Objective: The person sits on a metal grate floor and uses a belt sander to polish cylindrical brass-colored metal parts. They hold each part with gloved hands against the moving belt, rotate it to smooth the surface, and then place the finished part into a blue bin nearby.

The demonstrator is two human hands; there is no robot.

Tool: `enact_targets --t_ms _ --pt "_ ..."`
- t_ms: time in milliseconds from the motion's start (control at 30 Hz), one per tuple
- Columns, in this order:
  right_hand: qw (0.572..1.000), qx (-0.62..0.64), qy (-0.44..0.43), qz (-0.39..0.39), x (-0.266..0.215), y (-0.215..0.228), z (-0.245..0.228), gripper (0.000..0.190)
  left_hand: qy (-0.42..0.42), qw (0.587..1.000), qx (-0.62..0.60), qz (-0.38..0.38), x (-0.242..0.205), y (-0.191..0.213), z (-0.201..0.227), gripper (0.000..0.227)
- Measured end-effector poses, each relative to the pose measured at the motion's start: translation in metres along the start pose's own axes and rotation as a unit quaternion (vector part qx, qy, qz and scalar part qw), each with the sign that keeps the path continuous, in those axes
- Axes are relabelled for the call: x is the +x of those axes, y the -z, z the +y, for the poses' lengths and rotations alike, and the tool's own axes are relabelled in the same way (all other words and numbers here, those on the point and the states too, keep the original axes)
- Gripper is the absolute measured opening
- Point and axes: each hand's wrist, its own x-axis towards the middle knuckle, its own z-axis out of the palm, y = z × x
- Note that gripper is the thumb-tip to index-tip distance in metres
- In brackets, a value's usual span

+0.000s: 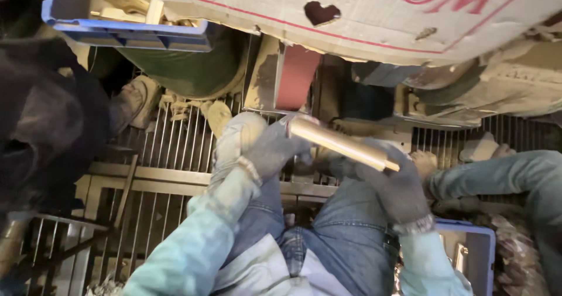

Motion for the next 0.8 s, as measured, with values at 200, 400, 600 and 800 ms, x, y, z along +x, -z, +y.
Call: enact_targets --t_ms 200,400,600,800 --pt "0.994 -0.092 0.056 0.009 -0.019 0.012 -0.004 0.053 -0.053 0.997 -0.022 -0.050 -0.029 -0.006 0.044 0.033" --pt "0.972 0.221 -0.082 -0.016 0.034 -0.020 0.013 0.045 0.093 0.994 -0.051 0.021 0.011 0.011 0.003 0.020" --pt "0.960 0.216 -0.177 0.027 0.059 -0.047 0.029 0.036 0.184 0.944 -0.248 0.113 0.041 0.021 -0.066 0.015" --pt "0.952 0.247 -0.172 -0.052 0.081 -0.087 0.021 0.039 0.085 0.989 -0.038 0.118 0.020 0.058 -0.073 0.011"
